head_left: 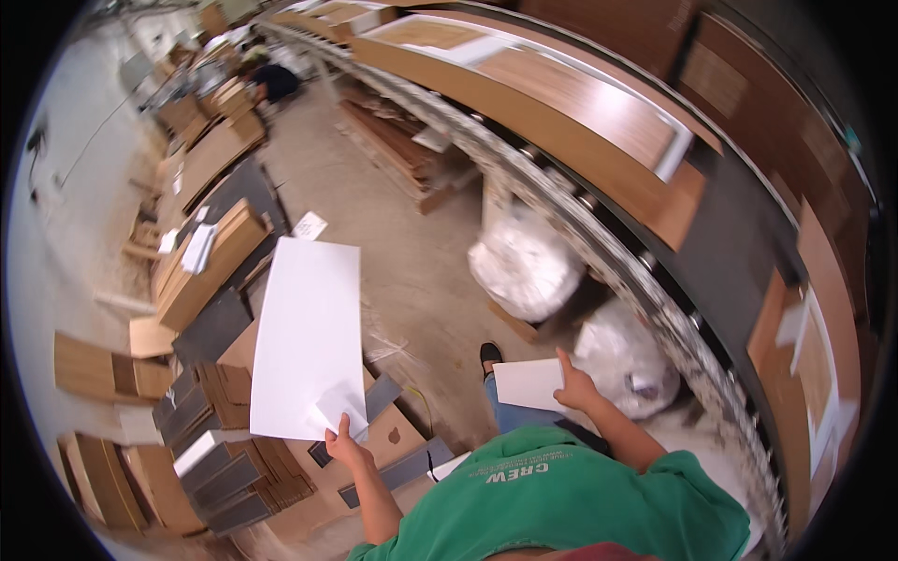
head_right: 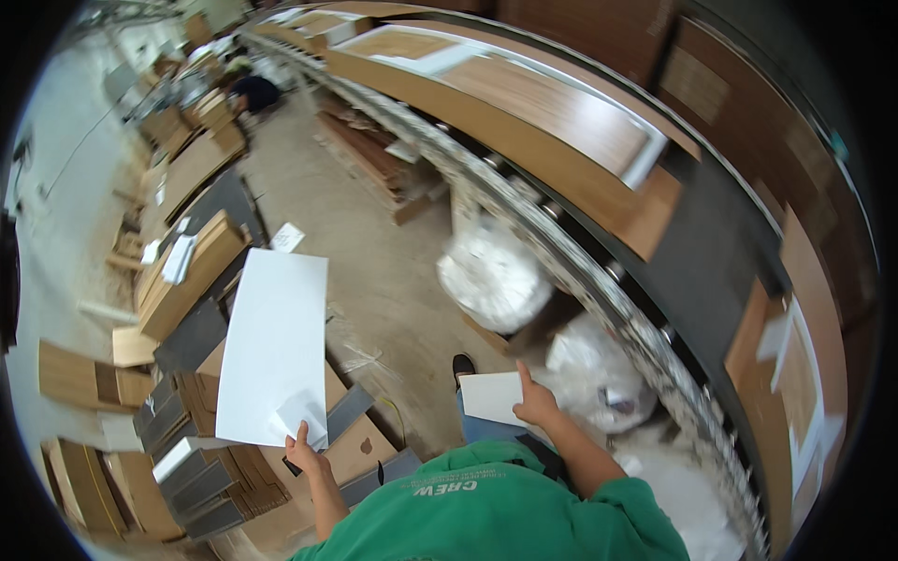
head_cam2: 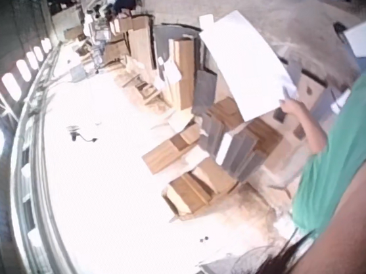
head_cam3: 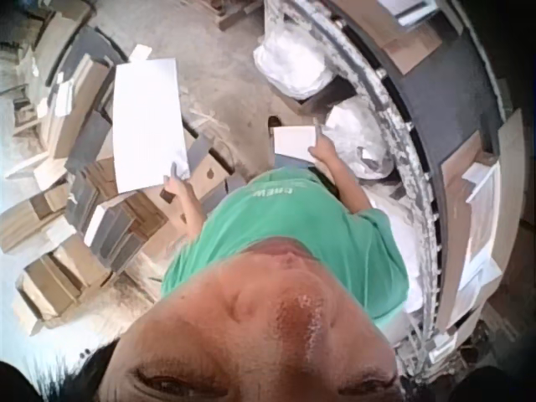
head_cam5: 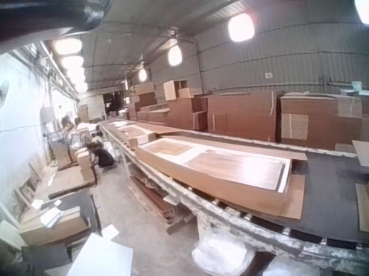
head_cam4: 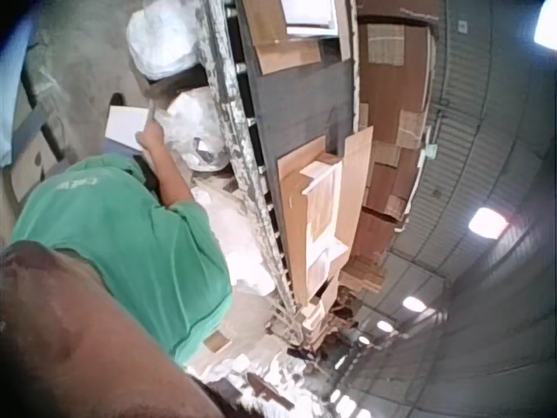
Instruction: The person places foam protective sheets and wooden panels into a cardboard box on a conveyor belt, then collects a stack of wooden boards from a pallet and brings them to the packaging station.
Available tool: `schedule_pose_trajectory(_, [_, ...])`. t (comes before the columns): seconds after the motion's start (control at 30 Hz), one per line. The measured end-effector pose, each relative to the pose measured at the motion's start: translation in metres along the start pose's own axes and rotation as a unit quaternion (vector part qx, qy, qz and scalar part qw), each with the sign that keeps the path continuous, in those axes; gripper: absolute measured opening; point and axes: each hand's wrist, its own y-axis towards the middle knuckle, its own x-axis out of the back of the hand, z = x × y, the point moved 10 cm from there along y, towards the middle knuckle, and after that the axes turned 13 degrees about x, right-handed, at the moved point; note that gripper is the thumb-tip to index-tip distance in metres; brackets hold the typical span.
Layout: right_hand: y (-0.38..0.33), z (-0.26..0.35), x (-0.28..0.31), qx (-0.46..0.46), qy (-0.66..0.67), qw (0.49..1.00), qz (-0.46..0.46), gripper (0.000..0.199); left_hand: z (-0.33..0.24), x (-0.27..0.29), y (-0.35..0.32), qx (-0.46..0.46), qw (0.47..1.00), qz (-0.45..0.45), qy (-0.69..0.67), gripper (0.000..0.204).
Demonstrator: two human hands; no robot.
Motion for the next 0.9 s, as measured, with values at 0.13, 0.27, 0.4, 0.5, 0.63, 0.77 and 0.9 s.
schedule_pose_trajectory(0.13, [0.107, 0.012, -0.019, 0.091, 0.008, 0.995, 0.043, 0.079, -0.032, -0.04, 0.038, -0.027, 0.999, -0.024, -0.038, 0.019])
schedule_pose_trajectory(0.27, [0.22, 0.076, 0.002, 0.181, 0.011, 0.982, 0.051, 0.042, -0.059, -0.067, 0.086, -0.031, 0.997, -0.074, -0.014, 0.02])
schedule_pose_trajectory(0.4, [0.337, 0.136, 0.038, 0.207, 0.022, 0.977, 0.055, 0.031, -0.118, -0.122, 0.119, -0.07, 0.994, -0.083, 0.002, 0.02])
schedule_pose_trajectory(0.5, [0.412, 0.18, 0.068, 0.272, 0.022, 0.962, 0.014, 0.031, -0.14, -0.143, 0.138, -0.081, 0.99, -0.111, 0.008, 0.021])
schedule_pose_trajectory(0.63, [0.533, 0.187, 0.058, 0.215, 0.22, 0.951, 0.031, 0.027, -0.161, -0.163, 0.164, -0.09, 0.983, -0.159, -0.017, 0.021])
schedule_pose_trajectory(0.77, [0.604, 0.231, 0.047, 0.025, 0.484, 0.87, 0.091, 0.025, -0.148, -0.164, 0.226, -0.057, 0.974, -0.195, -0.096, 0.024])
schedule_pose_trajectory(0.9, [0.684, 0.261, 0.032, -0.057, 0.564, 0.816, 0.114, 0.029, -0.173, -0.221, 0.322, -0.016, 0.962, -0.207, -0.176, 0.024])
